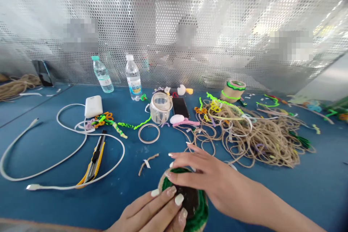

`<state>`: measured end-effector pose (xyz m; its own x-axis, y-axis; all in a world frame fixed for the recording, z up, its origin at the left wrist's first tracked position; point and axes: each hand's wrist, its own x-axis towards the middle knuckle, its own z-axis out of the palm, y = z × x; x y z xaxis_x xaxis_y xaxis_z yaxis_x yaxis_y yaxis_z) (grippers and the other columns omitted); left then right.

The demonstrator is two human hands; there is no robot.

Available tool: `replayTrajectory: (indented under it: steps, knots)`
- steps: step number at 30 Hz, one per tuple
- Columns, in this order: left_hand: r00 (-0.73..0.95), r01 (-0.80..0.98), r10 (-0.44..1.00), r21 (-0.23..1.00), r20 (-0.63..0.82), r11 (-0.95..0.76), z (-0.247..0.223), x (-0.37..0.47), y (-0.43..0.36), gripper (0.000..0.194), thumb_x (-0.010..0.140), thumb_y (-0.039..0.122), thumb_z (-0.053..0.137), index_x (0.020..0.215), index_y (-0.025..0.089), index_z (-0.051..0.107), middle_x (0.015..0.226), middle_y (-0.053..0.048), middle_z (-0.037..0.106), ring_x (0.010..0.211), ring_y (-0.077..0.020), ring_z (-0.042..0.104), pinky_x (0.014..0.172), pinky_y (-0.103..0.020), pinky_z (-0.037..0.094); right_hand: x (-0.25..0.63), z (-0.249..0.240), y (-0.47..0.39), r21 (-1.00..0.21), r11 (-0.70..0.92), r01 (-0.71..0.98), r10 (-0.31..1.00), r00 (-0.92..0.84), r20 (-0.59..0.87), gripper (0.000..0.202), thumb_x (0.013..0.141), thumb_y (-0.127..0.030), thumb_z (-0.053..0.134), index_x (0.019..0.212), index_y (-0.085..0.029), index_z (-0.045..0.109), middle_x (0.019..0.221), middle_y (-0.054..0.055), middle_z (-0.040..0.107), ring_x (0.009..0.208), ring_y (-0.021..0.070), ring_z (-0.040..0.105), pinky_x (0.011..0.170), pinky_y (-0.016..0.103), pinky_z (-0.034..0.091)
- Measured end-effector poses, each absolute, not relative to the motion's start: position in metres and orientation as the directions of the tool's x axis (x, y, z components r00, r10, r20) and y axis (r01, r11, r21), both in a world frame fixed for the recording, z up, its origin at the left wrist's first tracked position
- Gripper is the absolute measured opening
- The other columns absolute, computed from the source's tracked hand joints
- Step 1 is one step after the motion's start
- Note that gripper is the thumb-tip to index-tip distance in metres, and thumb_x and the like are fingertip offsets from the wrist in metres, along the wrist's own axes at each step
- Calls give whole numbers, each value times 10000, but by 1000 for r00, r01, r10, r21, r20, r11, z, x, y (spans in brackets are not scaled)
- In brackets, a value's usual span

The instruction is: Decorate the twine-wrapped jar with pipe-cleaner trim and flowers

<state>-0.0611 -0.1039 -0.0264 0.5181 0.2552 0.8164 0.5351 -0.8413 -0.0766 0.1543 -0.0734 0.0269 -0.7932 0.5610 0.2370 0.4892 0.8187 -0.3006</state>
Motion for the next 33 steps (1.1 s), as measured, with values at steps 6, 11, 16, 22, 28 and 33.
replayTrajectory:
  steps: [6,11,16,22,28,33]
  knots:
    - [406,440,257,59,877,-896,-33,-65,-106,178,925,141,523,873,201,682,802,35,714,898,-92,669,1015,-225,452,175,3,-89,-678,588,442,800,-443,405,528,975,-280,403,1474,-278,234,1395,72,495,1343,164,405,1108,375,361]
    - [422,490,500,274,757,-828,-11,-67,-106,452,946,473,428,1215,136,562,1193,-153,586,1147,-222,564,925,-321,510,166,-24,-110,-756,544,365,779,-556,291,997,723,-656,612,1508,-269,135,1543,142,241,1408,300,270,1122,472,282]
    - [550,595,445,43,707,-803,-6,-38,-101,605,955,491,338,1276,4,498,1331,-240,502,1266,-290,477,955,-354,492,150,-62,-128,-917,342,206,900,-353,256,673,917,-586,327,1503,-307,149,1556,88,230,1413,252,246,1091,407,347]
    - [498,621,415,21,761,-783,-14,-19,-103,378,874,215,389,1118,57,630,1131,-131,672,1053,-232,625,886,-322,526,129,-86,-153,-885,275,376,961,-95,259,530,981,-327,299,1493,-348,163,1541,35,282,1390,235,314,1074,390,386]
    - [390,612,487,176,781,-771,-13,-17,-112,377,804,119,428,1121,61,626,1124,-131,664,1087,-228,597,947,-337,498,135,-71,-142,-912,337,233,931,-228,286,631,961,-538,215,1502,-282,16,1523,114,298,1376,240,351,1051,398,418]
    - [407,585,427,128,808,-801,-24,-35,-125,431,795,136,458,1203,44,566,1195,-159,606,1162,-252,548,983,-357,485,144,-67,-132,-785,534,312,814,-441,378,1173,676,-519,737,1497,-219,-46,1497,206,285,1390,308,309,1099,483,315]
